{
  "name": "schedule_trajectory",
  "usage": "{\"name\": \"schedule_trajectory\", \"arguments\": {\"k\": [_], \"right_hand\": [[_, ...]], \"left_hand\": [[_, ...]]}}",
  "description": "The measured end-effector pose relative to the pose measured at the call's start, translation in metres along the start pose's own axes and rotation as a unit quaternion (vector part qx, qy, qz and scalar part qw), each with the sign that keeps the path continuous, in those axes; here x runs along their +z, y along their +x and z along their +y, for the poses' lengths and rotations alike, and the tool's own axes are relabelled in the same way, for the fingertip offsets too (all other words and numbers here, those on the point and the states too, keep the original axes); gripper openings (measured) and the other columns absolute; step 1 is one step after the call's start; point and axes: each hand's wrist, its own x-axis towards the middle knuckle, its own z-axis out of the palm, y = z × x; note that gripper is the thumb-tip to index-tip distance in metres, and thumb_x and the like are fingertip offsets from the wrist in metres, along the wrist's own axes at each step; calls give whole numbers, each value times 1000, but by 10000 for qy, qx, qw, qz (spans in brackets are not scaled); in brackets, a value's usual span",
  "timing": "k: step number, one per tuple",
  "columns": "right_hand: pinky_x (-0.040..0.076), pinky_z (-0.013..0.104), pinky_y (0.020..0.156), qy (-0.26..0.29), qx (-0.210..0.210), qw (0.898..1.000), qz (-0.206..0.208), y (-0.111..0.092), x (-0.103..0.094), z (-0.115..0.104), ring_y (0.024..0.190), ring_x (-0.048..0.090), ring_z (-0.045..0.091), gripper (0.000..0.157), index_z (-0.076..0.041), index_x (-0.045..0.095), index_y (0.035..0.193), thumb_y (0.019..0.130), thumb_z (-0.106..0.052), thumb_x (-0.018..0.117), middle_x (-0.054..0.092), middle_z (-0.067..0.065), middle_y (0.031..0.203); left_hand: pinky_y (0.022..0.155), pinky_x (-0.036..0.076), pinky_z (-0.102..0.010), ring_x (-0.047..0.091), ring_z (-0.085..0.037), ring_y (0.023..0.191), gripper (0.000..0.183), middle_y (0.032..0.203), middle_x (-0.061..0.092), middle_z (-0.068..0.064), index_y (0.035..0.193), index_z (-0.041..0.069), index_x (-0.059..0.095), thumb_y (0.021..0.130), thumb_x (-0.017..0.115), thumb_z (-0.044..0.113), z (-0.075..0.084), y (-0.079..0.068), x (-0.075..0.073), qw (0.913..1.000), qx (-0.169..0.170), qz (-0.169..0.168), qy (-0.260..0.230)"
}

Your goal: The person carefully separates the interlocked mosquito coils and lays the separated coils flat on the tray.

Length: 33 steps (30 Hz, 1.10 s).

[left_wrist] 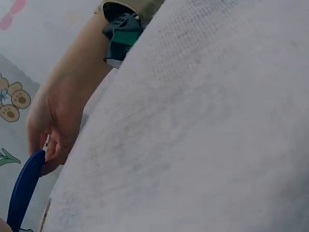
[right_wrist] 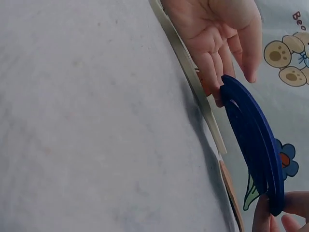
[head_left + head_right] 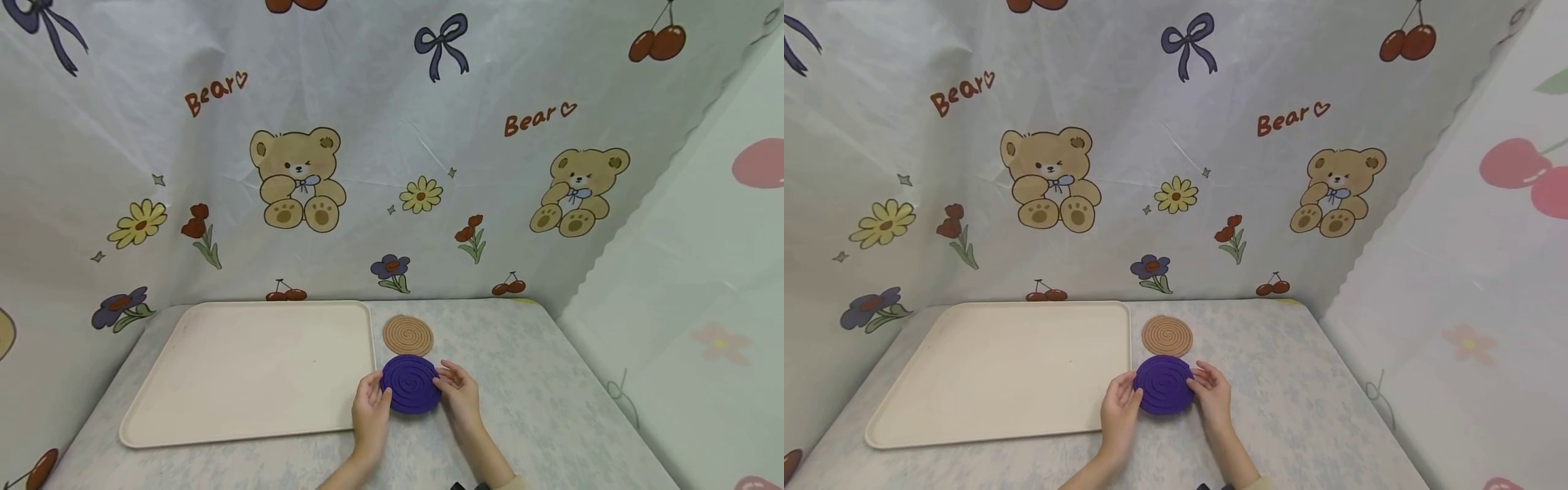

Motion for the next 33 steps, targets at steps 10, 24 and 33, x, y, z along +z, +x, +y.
{"name": "schedule_trajectory", "arguments": {"k": [10, 24, 33], "right_hand": [[56, 16, 71, 472, 204, 9984, -214, -5, 17, -21, 84, 65, 0, 46, 9, 47, 131, 88, 1, 62, 69, -5, 96], [56, 15, 62, 1270, 250, 9909, -365, 8, 68, -60, 76, 66, 3, 45, 13, 46, 128, 86, 8, 60, 70, -6, 87], [58, 18, 58, 1694, 196, 9828, -703, 10, 107, -79, 70, 68, 5, 43, 16, 46, 126, 84, 14, 58, 71, -3, 81]], "left_hand": [[88, 53, -15, 64, -34, 110, 27, 113, 66, -23, 114, -6, 58, 88, 56, -6, 17, 27, -21, 9994, -10, 323, -102], [77, 56, -14, 70, -25, 99, 42, 112, 66, -28, 122, -4, 58, 81, 66, -8, 59, 72, -64, 9996, -53, 252, 151], [75, 54, -8, 68, -1, 86, 38, 112, 67, -25, 120, -3, 61, 83, 69, 2, 93, 88, -95, 9969, -289, 477, 552]]}}
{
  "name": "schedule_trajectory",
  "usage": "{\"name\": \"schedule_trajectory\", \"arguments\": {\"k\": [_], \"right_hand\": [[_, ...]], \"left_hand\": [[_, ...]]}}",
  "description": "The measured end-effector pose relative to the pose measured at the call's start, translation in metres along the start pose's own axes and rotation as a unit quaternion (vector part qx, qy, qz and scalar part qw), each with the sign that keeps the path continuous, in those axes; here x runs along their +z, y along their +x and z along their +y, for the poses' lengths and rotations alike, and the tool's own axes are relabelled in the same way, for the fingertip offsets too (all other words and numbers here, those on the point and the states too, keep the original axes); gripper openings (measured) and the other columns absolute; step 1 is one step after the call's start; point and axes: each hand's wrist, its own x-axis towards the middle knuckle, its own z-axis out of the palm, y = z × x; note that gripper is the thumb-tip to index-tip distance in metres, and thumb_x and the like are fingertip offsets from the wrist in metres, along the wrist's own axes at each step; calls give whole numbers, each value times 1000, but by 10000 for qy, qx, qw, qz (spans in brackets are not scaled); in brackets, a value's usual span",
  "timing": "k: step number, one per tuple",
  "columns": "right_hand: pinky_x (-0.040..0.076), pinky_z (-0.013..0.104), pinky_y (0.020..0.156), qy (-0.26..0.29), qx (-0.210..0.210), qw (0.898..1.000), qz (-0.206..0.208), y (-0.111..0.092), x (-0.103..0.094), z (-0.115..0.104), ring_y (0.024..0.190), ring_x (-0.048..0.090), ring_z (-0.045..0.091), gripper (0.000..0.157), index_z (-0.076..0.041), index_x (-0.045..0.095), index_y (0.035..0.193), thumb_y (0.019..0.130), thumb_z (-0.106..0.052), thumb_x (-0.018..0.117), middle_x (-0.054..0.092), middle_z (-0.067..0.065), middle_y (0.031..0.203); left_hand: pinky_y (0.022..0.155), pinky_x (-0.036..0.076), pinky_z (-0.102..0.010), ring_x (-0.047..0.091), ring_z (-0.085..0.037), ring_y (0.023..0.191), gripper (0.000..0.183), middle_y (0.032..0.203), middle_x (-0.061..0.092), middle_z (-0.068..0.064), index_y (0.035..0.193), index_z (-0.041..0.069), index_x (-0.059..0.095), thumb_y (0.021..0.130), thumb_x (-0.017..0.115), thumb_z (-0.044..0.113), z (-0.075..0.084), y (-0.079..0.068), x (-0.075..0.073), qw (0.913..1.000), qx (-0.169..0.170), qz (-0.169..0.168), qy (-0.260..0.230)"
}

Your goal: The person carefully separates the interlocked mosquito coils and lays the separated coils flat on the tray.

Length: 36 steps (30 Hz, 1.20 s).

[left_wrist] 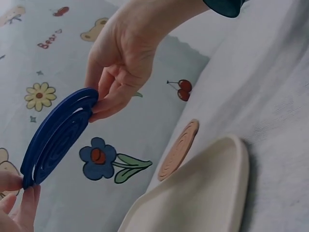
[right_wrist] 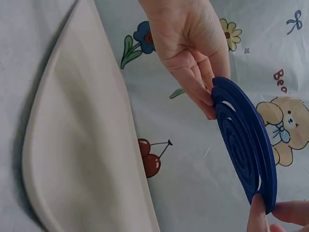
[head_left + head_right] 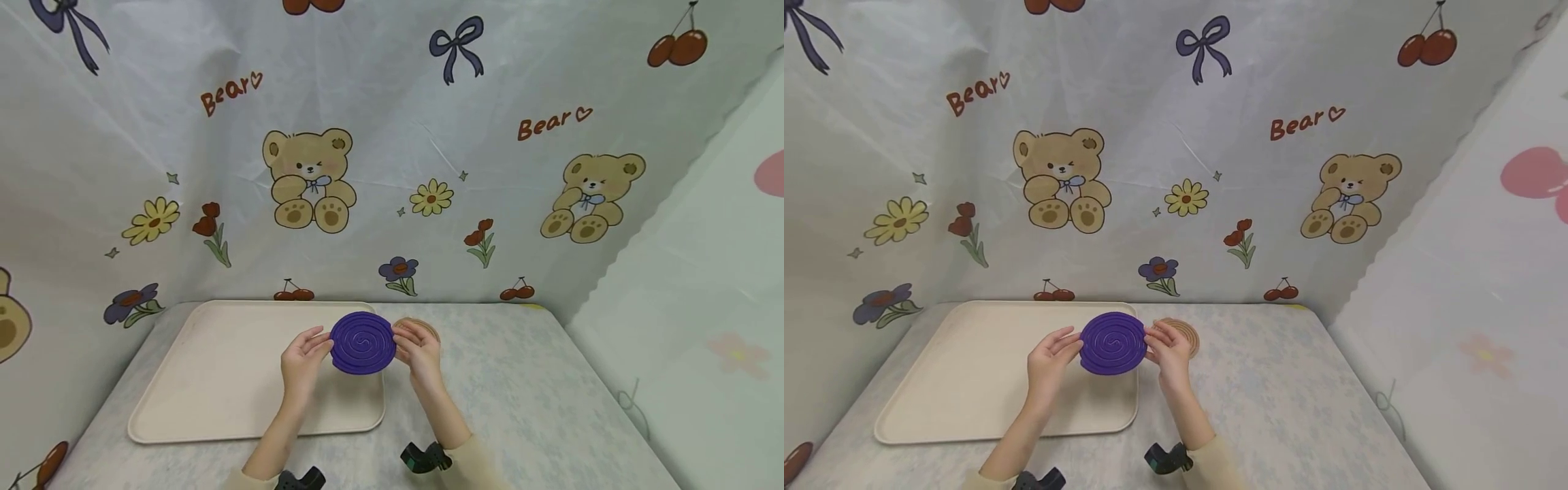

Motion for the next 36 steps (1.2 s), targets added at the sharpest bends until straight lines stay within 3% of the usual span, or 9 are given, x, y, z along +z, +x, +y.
{"name": "schedule_trajectory", "arguments": {"k": [6, 14, 25, 31, 36], "right_hand": [[59, 20, 59, 92, 61, 9996, -264, 3, 27, -4, 71, 68, 5, 41, 12, 51, 124, 84, 13, 58, 71, -4, 80], [59, 21, 61, 177, 86, 9989, -432, -1, 42, -11, 71, 69, 7, 38, 10, 54, 121, 83, 14, 58, 71, -3, 80], [58, 17, 62, 391, 234, 9981, -414, -7, 41, -19, 68, 66, 5, 25, 6, 61, 107, 84, 14, 57, 69, -3, 73], [58, 19, 63, 190, 191, 9979, -595, -8, 38, -23, 68, 66, 5, 35, 15, 53, 118, 83, 13, 57, 70, -4, 75], [58, 20, 62, -81, 146, 9971, -749, -10, 36, -25, 69, 67, 6, 38, 12, 54, 120, 82, 12, 60, 71, -5, 79]], "left_hand": [[77, 54, -10, 66, 3, 81, 34, 109, 70, -18, 120, -1, 60, 87, 66, 3, 17, 9, -22, 9996, -271, 67, 32], [80, 55, -12, 63, 3, 82, 34, 86, 65, 12, 120, -5, 55, 87, 63, -1, 34, 11, -37, 9980, -574, -145, -241], [78, 56, -15, 64, 1, 77, 27, 78, 66, 14, 114, 1, 56, 88, 61, -1, 45, 4, -43, 9921, -821, -661, -684], [77, 56, -15, 65, 0, 76, 38, 76, 68, 16, 125, -1, 50, 89, 62, 1, 47, 4, -45, 9921, -809, -782, -556], [78, 56, -16, 66, 0, 76, 41, 77, 69, 16, 126, 0, 48, 88, 62, -1, 48, 5, -46, 9925, -801, -701, -607]]}}
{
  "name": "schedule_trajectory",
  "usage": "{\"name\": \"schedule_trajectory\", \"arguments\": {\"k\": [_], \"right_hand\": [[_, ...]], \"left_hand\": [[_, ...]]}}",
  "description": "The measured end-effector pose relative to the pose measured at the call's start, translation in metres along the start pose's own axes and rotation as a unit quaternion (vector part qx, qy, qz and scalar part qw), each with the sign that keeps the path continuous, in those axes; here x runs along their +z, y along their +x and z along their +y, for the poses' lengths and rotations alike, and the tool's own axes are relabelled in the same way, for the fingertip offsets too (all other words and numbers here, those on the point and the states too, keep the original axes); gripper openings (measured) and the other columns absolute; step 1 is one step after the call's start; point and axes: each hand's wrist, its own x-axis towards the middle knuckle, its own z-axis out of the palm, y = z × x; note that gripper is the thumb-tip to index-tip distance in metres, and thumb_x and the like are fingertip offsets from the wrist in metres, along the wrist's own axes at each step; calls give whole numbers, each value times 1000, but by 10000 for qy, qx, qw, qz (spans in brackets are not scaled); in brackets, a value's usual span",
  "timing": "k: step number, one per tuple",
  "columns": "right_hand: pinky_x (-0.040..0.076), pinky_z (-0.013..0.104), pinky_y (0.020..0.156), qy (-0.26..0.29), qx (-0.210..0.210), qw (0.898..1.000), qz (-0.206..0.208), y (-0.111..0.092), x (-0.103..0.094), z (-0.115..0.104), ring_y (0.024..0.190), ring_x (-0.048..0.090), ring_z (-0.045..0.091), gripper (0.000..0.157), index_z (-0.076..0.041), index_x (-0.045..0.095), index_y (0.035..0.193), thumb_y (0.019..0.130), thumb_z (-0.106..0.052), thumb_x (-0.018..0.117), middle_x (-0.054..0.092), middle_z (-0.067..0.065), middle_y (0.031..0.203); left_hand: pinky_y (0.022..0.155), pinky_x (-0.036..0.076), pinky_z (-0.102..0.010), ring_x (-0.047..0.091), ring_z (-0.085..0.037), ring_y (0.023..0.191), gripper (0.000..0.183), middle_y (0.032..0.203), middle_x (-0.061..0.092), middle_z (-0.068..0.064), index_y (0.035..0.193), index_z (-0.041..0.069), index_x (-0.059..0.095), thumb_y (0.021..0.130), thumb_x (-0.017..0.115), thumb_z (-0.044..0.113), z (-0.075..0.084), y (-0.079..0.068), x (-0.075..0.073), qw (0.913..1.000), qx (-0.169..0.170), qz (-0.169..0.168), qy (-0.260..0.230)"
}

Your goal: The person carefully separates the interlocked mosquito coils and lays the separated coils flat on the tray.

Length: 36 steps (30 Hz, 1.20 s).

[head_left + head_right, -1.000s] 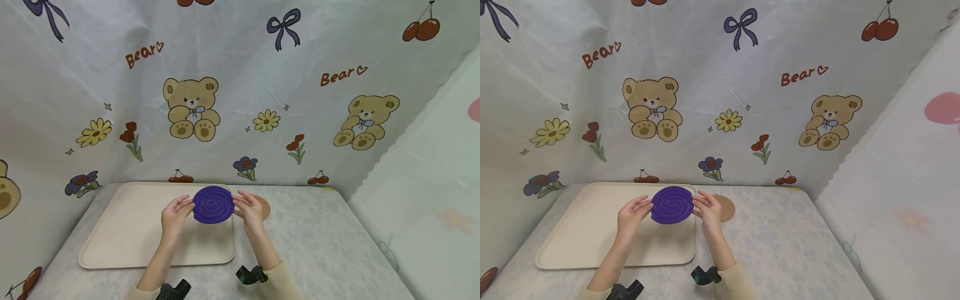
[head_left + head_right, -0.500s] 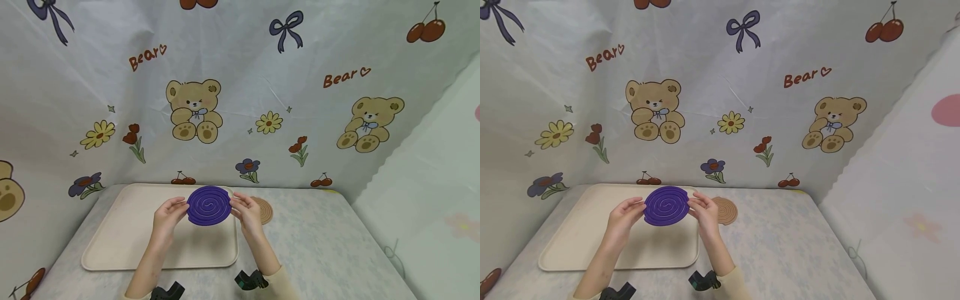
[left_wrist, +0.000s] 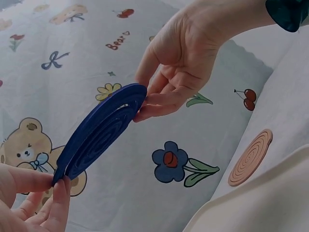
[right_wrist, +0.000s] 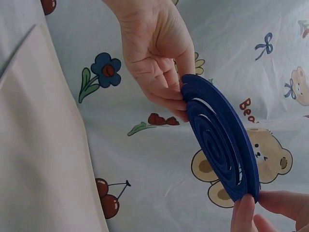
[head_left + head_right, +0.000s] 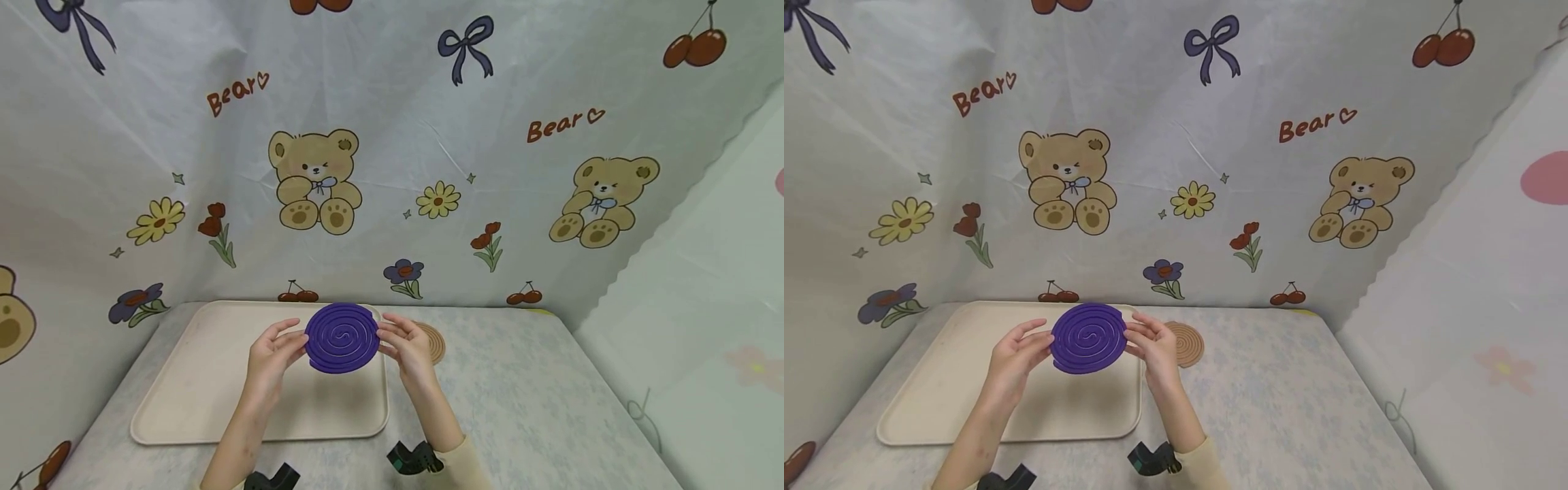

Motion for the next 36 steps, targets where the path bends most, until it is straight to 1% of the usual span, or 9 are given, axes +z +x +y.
{"name": "schedule_trajectory", "arguments": {"k": [5, 10, 14, 16, 24, 26, 31, 34, 36], "right_hand": [[54, 17, 60, -383, -79, 9992, 19, -1, -1, 0, 69, 65, 4, 38, 11, 56, 120, 82, 9, 62, 71, -6, 80], [55, 18, 64, -449, -236, 9987, 72, 0, -2, -1, 70, 65, 4, 38, 12, 55, 118, 81, 11, 61, 70, -5, 82], [57, 19, 63, -402, -257, 9988, 111, 0, -2, -1, 70, 66, 5, 37, 12, 56, 117, 80, 12, 61, 70, -4, 82], [57, 20, 62, -365, -195, 9991, 134, 0, -2, -1, 69, 66, 5, 38, 11, 56, 117, 80, 12, 61, 70, -5, 81], [58, 19, 60, -133, -95, 9998, 81, 0, 1, -2, 69, 67, 6, 38, 12, 54, 118, 81, 13, 61, 70, -3, 81], [57, 18, 59, -24, -54, 9999, 102, 0, 2, -1, 69, 67, 6, 35, 10, 55, 116, 82, 13, 61, 70, -3, 80], [56, 18, 59, 225, 45, 9995, 224, -1, 3, 1, 68, 67, 6, 31, 7, 56, 113, 83, 14, 58, 70, -4, 78], [57, 18, 59, 236, 26, 9994, 247, -2, 4, 2, 68, 67, 6, 32, 7, 56, 114, 83, 14, 59, 70, -3, 78], [57, 19, 59, 220, 0, 9994, 260, -2, 4, 3, 68, 67, 7, 31, 3, 58, 111, 82, 14, 60, 71, -3, 78]], "left_hand": [[77, 57, -17, 66, -1, 75, 40, 76, 69, 15, 125, 0, 48, 87, 61, -3, 1, 0, 0, 9999, -7, 19, -118], [75, 58, -17, 66, -2, 73, 40, 74, 69, 14, 124, 0, 47, 87, 60, -6, 1, -1, 1, 9998, -37, -40, -192], [73, 58, -18, 66, -2, 71, 39, 73, 69, 14, 122, 1, 48, 86, 60, -8, 0, 0, 2, 9999, 9, -12, -156], [73, 58, -17, 67, -2, 71, 38, 74, 69, 14, 120, 2, 48, 86, 61, -8, -1, 1, 2, 9999, 38, -12, -152], [74, 57, -16, 66, -1, 72, 37, 75, 69, 15, 122, 1, 47, 88, 58, -7, 0, 2, 1, 9996, 113, -5, -255], [74, 57, -16, 66, -1, 72, 37, 75, 69, 15, 122, 0, 46, 88, 58, -7, 0, 2, 0, 9996, 148, -1, -243], [73, 58, -17, 67, -1, 72, 36, 75, 69, 15, 120, 0, 48, 87, 58, -9, -4, 5, 0, 9993, 285, 136, -184], [74, 58, -17, 67, -1, 72, 35, 75, 69, 15, 120, -1, 49, 87, 58, -9, -6, 7, -2, 9990, 357, 242, -126], [75, 58, -17, 67, 0, 73, 35, 75, 69, 15, 120, 1, 49, 88, 59, -7, -6, 8, -5, 9987, 319, 365, -179]]}}
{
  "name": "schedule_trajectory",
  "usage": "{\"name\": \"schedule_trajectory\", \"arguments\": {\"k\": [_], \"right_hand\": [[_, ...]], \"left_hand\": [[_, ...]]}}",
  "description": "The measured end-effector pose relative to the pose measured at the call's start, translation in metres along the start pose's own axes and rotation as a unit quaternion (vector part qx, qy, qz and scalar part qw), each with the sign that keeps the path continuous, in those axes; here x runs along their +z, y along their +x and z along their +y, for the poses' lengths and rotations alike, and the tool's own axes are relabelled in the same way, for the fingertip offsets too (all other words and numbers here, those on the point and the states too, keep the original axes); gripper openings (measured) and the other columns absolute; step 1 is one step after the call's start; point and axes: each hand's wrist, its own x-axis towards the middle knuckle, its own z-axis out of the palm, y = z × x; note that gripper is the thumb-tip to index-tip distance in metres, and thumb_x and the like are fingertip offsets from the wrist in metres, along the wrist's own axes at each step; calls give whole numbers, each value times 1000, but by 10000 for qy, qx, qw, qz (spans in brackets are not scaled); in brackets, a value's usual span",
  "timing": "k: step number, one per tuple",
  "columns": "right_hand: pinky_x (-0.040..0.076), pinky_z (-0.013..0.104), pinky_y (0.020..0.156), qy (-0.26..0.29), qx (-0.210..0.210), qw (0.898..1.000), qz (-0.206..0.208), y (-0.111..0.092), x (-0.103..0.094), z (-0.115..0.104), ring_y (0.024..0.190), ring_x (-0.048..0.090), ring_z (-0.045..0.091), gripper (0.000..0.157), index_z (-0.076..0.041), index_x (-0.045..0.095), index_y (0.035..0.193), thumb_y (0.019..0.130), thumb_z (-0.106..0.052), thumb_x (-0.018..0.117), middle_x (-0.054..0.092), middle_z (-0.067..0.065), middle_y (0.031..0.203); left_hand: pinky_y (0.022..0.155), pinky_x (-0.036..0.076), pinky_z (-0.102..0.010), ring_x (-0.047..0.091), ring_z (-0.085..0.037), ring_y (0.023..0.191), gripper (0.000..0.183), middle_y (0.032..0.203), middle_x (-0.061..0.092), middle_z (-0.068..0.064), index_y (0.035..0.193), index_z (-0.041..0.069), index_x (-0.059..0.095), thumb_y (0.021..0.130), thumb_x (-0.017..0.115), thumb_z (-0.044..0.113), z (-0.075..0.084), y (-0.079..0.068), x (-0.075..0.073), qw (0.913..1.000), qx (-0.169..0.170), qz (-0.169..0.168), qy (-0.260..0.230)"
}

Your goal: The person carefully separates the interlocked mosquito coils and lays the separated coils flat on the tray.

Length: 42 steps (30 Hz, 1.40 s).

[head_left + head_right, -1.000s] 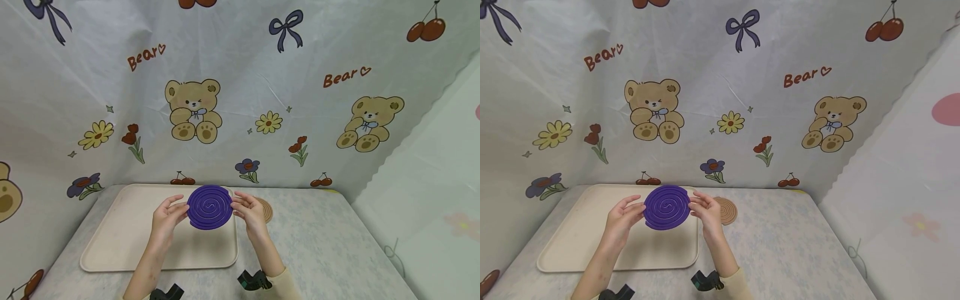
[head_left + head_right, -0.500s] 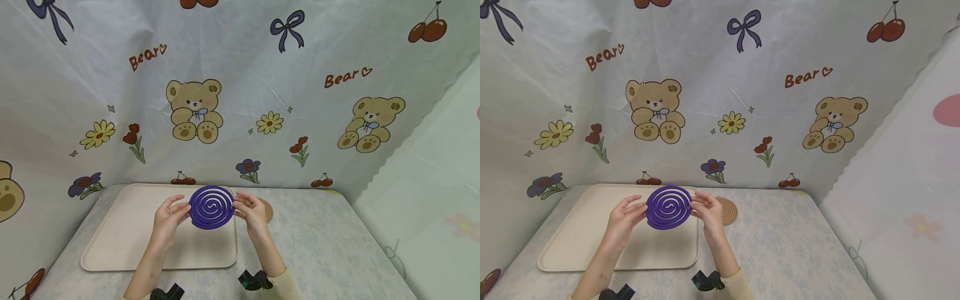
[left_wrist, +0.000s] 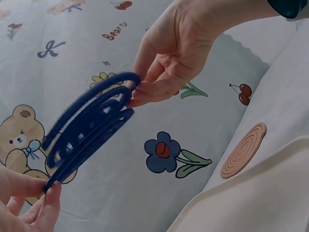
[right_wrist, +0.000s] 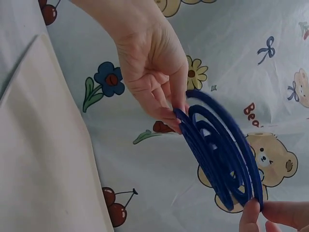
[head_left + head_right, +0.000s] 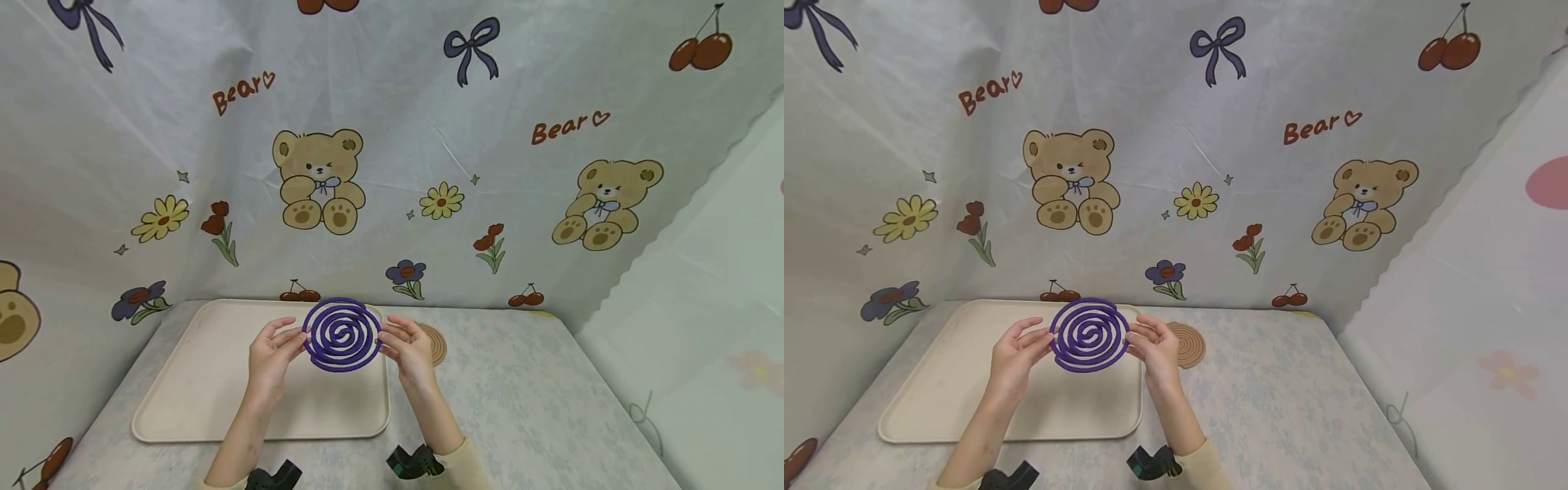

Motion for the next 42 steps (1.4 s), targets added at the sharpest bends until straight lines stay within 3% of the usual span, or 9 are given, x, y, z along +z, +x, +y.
{"name": "schedule_trajectory", "arguments": {"k": [8, 14, 24, 42], "right_hand": [[57, 19, 60, 141, 37, 9998, 95, 0, -1, -1, 67, 68, 7, 28, -2, 61, 103, 82, 15, 58, 71, -3, 78], [58, 19, 60, 163, 20, 9998, 86, 0, -2, -1, 68, 68, 9, 25, -2, 61, 103, 83, 14, 59, 71, -1, 79], [57, 20, 58, 241, 24, 9993, 284, 4, -3, 4, 66, 68, 9, 26, -6, 63, 96, 82, 15, 60, 71, 0, 79], [58, 21, 60, 164, 74, 9988, 448, 11, -5, 14, 65, 67, 10, 24, -2, 62, 98, 81, 15, 61, 71, -1, 79]], "left_hand": [[75, 57, -14, 67, -1, 73, 29, 75, 68, 13, 113, 10, 48, 90, 60, -2, 6, 6, -17, 9973, -247, 431, -545], [75, 57, -14, 68, -1, 73, 29, 75, 68, 14, 113, 10, 49, 90, 60, -1, 7, 9, -19, 9978, -220, 468, -419], [73, 57, -13, 66, 1, 71, 27, 73, 66, 15, 111, 9, 51, 89, 59, -4, -4, 16, -28, 9957, -102, 881, -259], [64, 55, -9, 63, 3, 66, 26, 69, 65, 14, 99, 16, 53, 87, 60, -7, -28, 40, -63, 9764, -125, 2022, -749]]}}
